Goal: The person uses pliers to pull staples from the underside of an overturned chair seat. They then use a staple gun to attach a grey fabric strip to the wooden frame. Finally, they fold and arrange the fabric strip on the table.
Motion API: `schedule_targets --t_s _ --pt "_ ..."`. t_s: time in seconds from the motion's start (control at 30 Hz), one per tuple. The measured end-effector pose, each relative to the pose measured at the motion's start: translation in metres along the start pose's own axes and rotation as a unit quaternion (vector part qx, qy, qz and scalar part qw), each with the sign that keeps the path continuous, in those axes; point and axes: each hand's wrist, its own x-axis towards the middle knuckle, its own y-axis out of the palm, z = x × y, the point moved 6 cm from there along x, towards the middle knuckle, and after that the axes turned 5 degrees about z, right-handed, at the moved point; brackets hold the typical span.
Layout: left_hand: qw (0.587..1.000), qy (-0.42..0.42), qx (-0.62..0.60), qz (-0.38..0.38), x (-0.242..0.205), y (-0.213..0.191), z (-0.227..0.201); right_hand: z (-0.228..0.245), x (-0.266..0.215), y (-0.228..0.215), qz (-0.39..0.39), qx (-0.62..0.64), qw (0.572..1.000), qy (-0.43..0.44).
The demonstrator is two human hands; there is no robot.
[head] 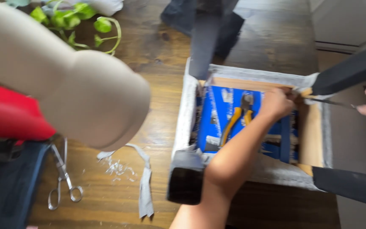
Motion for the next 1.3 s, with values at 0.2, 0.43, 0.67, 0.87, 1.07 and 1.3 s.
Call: schedule_targets --t_s 0.2,0.43,0.67,0.87,1.07,1.3 --pt "0.998 -0.055 -0.035 -0.011 -0.025 -0.029 -0.021 0.090 0.035 -0.044 0.055 0.061 0.938 0.338" --pt "0.992 -0.124 0.007 0.008 -0.041 -0.042 -0.038 0.175 0.055 -0.024 0.035 -0.474 0.878 0.059" --pt "0.992 -0.126 -0.008 0.006 -0.048 -0.059 -0.053 0.148 0.026 -0.024 -0.018 -0.341 0.939 0.042" --pt "0.987 -0.161 -0.027 -0.007 -0.043 -0.055 -0.048 0.192 0.005 -0.026 -0.018 -0.187 0.976 -0.106" --pt "0.989 -0.144 -0.012 -0.010 -0.046 -0.056 -0.049 0.209 -0.009 -0.028 -0.058 -0.244 0.954 -0.164" --pt "0.990 -0.140 -0.008 -0.026 -0.045 -0.057 -0.050 0.229 -0.016 -0.027 -0.038 -0.306 0.933 -0.185"
